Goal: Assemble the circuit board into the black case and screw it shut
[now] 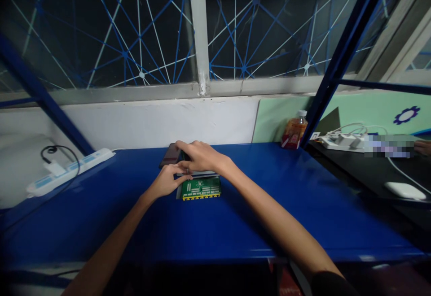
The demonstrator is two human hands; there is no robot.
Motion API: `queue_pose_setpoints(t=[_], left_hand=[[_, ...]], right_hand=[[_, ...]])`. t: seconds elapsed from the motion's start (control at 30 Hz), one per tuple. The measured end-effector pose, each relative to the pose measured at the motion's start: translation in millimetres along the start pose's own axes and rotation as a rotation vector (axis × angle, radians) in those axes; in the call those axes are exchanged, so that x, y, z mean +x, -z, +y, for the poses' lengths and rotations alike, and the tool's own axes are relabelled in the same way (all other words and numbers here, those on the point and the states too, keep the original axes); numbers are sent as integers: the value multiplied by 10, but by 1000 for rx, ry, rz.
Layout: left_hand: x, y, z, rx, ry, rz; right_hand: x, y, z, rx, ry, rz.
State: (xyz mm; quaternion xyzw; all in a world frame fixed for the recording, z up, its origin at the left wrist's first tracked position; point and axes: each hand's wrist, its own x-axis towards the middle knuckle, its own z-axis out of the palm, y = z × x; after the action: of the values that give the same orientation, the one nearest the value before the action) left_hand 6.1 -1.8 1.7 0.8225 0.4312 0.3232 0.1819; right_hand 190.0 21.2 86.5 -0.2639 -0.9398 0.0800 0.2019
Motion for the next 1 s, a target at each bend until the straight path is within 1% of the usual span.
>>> queue_pose_setpoints(t=[0.07, 0.1, 0.2, 0.23, 0.33, 0.4, 0.47, 0.53, 0.6, 0.67, 0.77, 0.87, 0.93, 1.0], left_hand=[[3, 25, 3, 15, -31, 18], [3, 43, -1, 28, -42, 32], [-2, 103, -52, 78, -44, 74], [-5, 120, -78, 97, -38, 77], [-18, 149, -150, 151, -22, 51], [-23, 152, -168, 192, -13, 26], [-25, 150, -156, 255, 18, 4], [-26, 150, -130, 338, 111, 7], [-24, 148, -111, 407, 228, 36], [-22, 135, -109, 449, 315, 67], [-15, 88, -126, 490, 400, 98], [-6, 29, -150, 528, 479, 130], [1, 1, -176, 544, 524, 138], [9, -12, -212, 543, 554, 134]], right_hand=[[-12, 73, -6, 17, -7, 23], [-23, 123, -10, 9, -20, 56], [-118, 282, 0, -68, -60, 202], [-179, 325, 19, -113, -87, 271], [-458, 378, 151, -214, -139, 395], [-703, 339, 299, -261, -166, 420], [-957, 251, 475, -305, -225, 450], [-1187, 140, 652, -334, -296, 500], [-1376, 31, 806, -350, -351, 523], [-1521, -58, 918, -363, -415, 506], [-1666, -150, 1004, -403, -545, 414], [-1732, -217, 1023, -427, -665, 252], [-1738, -261, 1023, -433, -692, 132], [-1726, -301, 1023, -452, -687, 40]])
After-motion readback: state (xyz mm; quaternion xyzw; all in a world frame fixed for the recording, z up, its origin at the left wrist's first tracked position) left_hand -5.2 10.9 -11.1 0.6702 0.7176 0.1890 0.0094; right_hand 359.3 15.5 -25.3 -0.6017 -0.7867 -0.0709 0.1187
